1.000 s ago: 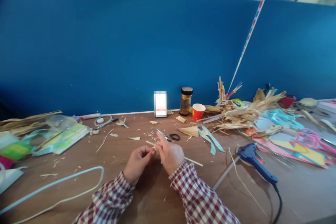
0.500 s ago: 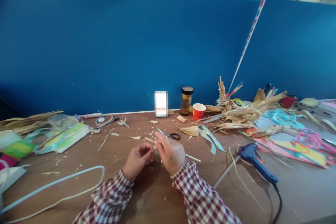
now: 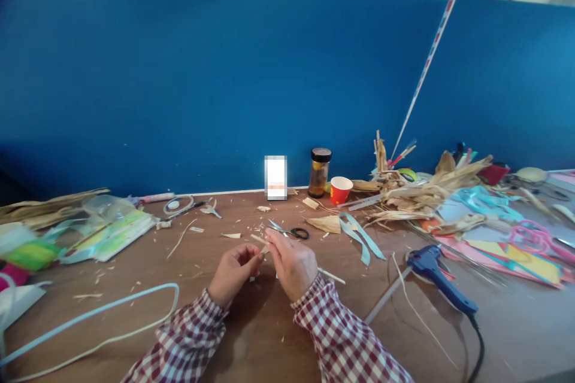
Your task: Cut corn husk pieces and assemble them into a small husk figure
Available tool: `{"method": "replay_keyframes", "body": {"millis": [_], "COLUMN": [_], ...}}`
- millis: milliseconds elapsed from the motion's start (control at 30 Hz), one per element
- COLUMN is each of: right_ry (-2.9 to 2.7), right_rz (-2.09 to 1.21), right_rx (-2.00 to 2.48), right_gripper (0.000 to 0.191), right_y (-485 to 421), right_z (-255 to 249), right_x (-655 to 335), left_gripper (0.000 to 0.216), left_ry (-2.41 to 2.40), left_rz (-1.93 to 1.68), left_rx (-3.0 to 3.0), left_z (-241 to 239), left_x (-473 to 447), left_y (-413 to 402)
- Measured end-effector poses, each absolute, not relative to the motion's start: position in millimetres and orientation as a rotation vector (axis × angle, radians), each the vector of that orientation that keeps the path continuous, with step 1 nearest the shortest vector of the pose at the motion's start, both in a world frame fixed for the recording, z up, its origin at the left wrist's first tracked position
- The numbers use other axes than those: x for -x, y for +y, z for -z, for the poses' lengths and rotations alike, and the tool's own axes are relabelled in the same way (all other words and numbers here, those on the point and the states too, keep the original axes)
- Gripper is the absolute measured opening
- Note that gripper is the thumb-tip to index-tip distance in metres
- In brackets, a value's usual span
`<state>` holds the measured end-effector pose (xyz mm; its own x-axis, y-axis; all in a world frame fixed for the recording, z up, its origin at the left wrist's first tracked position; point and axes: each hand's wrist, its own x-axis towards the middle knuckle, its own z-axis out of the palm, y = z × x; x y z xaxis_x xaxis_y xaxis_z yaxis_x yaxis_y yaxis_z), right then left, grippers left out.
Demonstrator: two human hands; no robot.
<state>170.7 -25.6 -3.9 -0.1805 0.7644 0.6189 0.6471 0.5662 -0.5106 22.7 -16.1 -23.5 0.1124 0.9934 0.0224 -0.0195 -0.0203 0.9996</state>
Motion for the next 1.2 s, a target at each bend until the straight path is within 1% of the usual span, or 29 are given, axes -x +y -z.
{"method": "replay_keyframes", "body": {"millis": [200, 400, 467, 533, 667, 833, 967, 1033, 1200], "right_ry": [-1.956, -1.911, -1.898, -1.906, -1.935, -1.918, -1.907, -1.916, -1.962], "right_rz": [-0.193, -0.287, -0.294, -0.314, -0.393, -0.407, -0.394, -0.387, -0.32], "right_rx": [1.188, 1.214, 1.231, 1.232, 1.227, 1.239, 1.243, 1.243, 1.288], "right_gripper": [0.031, 0.023, 0.027, 0.035, 0.048, 0.046, 0.046, 0.046, 0.044], "right_y": [-29, -27, -25, -24, -26, -29, -27, -28, -26], "right_z": [6, 10, 12, 12, 9, 4, 4, 4, 6], "right_x": [-167, -165, -167, -167, -166, -166, -169, -168, -169], "left_gripper": [0.023, 0.024, 0.024, 0.027, 0.036, 0.037, 0.028, 0.028, 0.026], "left_ry": [1.088, 1.028, 0.996, 0.961, 0.933, 0.897, 0.952, 0.998, 1.035], "left_rz": [-1.241, -1.188, -1.183, -1.188, -1.197, -1.192, -1.028, -0.977, -1.023], "left_rx": [-0.979, -0.839, -0.856, -0.886, -0.974, -1.052, -1.136, -1.187, -1.311], "left_z": [13, 15, 17, 19, 21, 21, 25, 28, 26], "left_x": [-23, -24, -24, -24, -25, -28, -26, -25, -25], "left_y": [-19, -19, -19, -19, -19, -20, -19, -18, -20]}}
